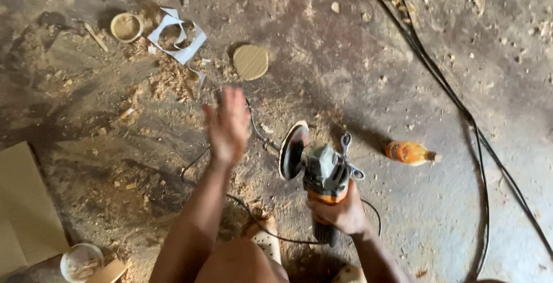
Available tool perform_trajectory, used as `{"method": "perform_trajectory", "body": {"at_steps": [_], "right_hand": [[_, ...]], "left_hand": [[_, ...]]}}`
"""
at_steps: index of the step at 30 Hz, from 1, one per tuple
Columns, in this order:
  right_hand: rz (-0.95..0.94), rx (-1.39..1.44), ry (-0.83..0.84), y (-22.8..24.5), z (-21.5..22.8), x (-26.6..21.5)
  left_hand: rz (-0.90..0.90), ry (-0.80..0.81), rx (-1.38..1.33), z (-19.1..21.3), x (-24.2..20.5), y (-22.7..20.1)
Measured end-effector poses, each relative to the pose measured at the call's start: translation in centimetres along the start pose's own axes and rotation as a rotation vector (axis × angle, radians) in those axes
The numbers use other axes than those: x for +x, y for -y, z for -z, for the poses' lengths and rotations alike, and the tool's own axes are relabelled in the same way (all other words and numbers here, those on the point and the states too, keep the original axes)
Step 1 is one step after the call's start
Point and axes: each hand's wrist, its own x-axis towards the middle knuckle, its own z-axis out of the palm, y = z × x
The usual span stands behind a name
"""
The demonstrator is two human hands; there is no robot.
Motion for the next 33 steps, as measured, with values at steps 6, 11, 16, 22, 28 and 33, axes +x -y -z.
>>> {"method": "perform_trajectory", "body": {"at_steps": [6, 11, 16, 22, 28, 33], "right_hand": [[-0.058, 0.479, -0.011, -0.9, -3.9, 1.0], [-0.037, 0.215, -0.05, -1.0, -1.4, 1.0], [0.079, 0.052, -0.022, -1.2, -2.3, 2.1], [-0.124, 0.116, -0.063, -0.6, -1.2, 1.1], [0.064, 0.109, -0.027, -3.3, -2.5, 0.8], [-0.079, -0.033, -0.172, -0.9, -2.7, 0.1]], "left_hand": [[-0.163, 0.578, -0.331, -7.8, -7.1, -1.5], [-0.231, 0.306, -0.381, -4.1, -3.2, -1.6], [-0.11, 0.41, -0.326, -7.1, -5.9, 3.3], [0.357, -0.05, -0.601, -4.2, -2.0, 0.2], [-0.33, 0.713, -0.46, -7.3, -6.4, -0.4], [0.025, 0.553, -0.461, -5.6, -3.9, -1.2]]}}
